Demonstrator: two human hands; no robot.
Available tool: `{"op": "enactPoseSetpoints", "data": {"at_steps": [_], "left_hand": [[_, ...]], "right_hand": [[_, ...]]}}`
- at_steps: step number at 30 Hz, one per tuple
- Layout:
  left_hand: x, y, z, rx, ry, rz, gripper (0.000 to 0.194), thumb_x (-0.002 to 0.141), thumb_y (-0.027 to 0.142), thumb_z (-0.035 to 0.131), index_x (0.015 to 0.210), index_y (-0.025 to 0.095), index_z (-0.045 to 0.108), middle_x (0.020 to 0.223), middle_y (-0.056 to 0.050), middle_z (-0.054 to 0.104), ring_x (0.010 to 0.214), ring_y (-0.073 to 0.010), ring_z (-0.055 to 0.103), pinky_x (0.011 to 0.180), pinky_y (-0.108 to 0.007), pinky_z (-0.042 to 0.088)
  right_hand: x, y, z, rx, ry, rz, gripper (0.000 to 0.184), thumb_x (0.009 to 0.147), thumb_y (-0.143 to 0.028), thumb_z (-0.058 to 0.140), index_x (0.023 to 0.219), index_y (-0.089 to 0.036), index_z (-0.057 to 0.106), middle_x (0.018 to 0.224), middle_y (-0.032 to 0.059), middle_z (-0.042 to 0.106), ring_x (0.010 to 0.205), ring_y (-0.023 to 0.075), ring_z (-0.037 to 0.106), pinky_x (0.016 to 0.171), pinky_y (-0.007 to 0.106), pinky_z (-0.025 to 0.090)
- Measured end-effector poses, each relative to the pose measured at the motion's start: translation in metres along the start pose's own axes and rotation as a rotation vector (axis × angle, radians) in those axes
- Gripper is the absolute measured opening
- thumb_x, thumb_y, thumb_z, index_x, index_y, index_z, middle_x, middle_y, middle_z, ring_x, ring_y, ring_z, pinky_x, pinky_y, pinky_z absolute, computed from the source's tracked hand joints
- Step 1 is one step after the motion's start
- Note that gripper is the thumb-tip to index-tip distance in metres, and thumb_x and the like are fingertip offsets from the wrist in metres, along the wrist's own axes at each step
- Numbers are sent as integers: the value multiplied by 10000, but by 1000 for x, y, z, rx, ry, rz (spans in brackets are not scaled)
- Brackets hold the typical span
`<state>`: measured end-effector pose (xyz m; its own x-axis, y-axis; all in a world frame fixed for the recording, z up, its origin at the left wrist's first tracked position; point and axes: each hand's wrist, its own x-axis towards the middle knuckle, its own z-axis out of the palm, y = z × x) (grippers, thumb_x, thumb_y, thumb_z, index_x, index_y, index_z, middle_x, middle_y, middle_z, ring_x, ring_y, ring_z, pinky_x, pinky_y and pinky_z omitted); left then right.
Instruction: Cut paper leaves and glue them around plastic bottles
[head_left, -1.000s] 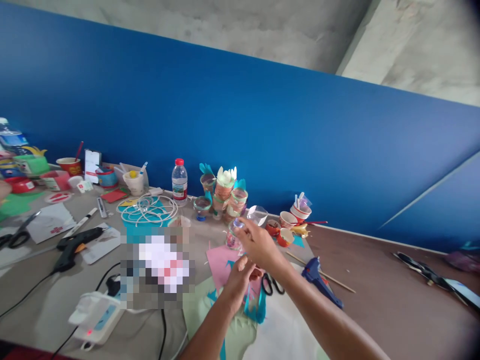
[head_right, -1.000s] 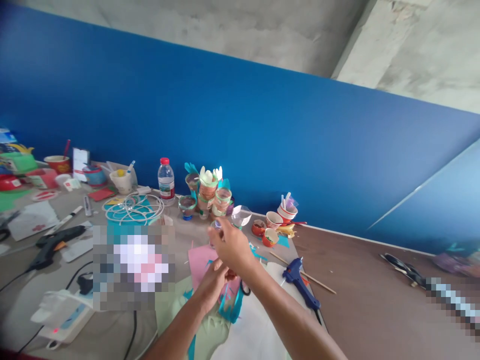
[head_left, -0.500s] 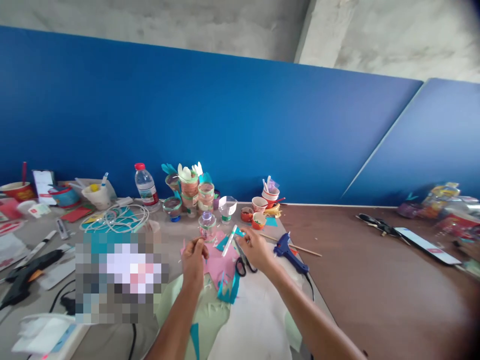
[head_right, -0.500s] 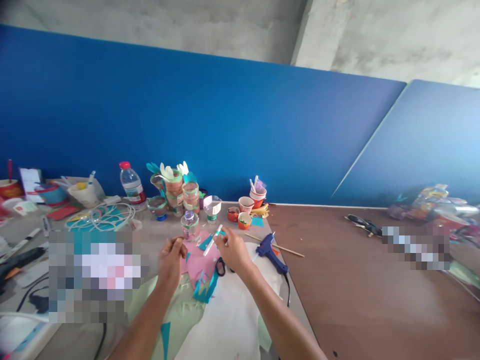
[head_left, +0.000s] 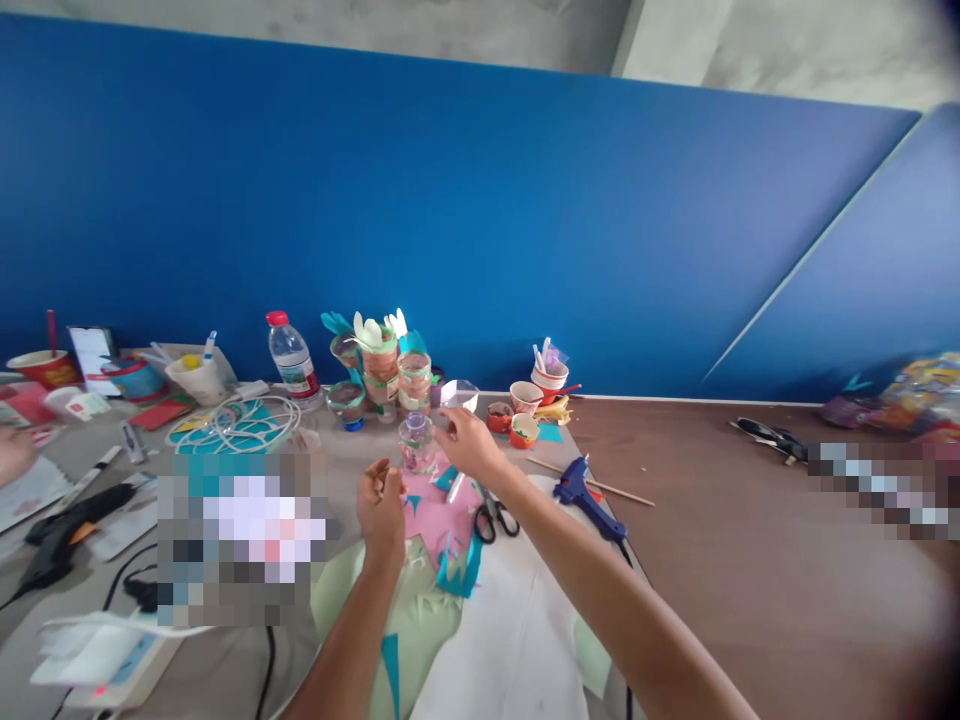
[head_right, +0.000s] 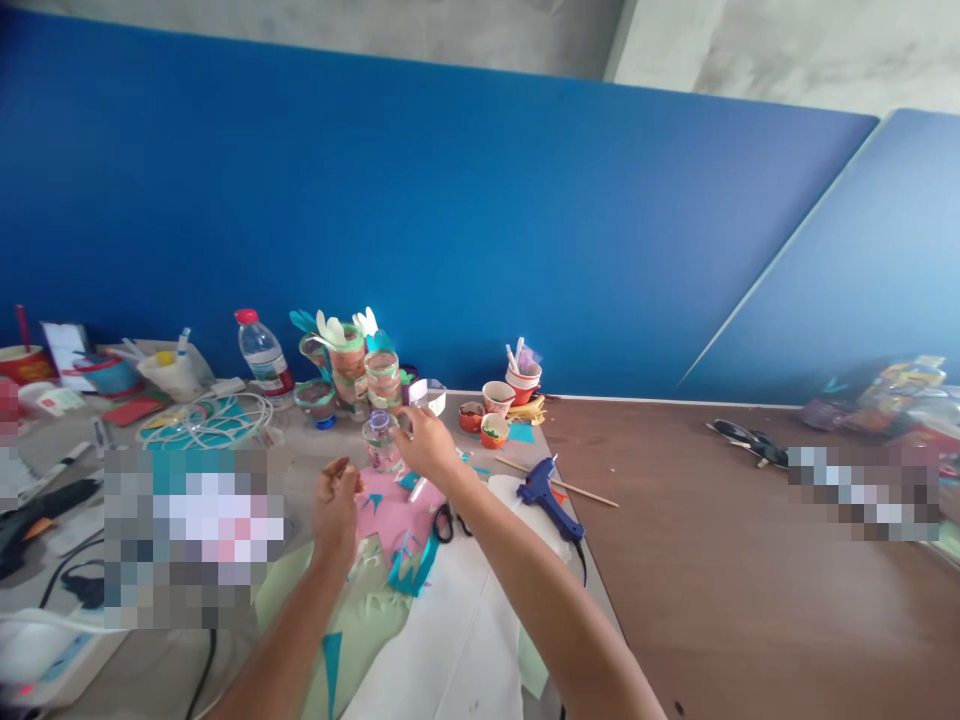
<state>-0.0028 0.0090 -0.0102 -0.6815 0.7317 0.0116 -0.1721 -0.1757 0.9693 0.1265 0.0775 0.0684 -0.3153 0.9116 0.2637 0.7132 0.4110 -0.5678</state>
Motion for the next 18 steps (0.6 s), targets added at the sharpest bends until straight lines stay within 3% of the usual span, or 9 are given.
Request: {"op": "enactPoseSetpoints", "data": {"at_steps": [4,7,12,18], "left_hand": [[-1,2,1,-8,5,-2,241,726,286,594,939,181,551,586,58,510,532,-94,472,549,-225,383],[-1,1,1,-4,12,17,205,735,290,577,908,184,550,560,64,487,515,-94,455,541,-226,381],[2,-4,0,12,7,5,220,744,308,559,923,180,561,606,47,513,558,-109,495,581,-247,416],[5,-7,-2,91,69,-6,238,708,294,603,923,194,592,910,-40,613,886,-181,577,802,-311,450]], "right_hand": [[25,-26,5,-222,-54,-15,441,900,-428,463,1303,-254,504,1157,103,596,939,214,620,801,294,454],[39,-37,8,-277,-115,-4,400,866,-434,497,1163,-192,612,1136,138,612,947,252,615,782,331,450],[48,-41,7,-235,-152,-12,294,832,-388,540,972,-171,679,948,104,689,868,226,609,730,305,414],[43,-30,-7,-35,-38,41,262,811,-396,557,767,-167,676,798,77,676,744,179,561,625,268,341]]}}
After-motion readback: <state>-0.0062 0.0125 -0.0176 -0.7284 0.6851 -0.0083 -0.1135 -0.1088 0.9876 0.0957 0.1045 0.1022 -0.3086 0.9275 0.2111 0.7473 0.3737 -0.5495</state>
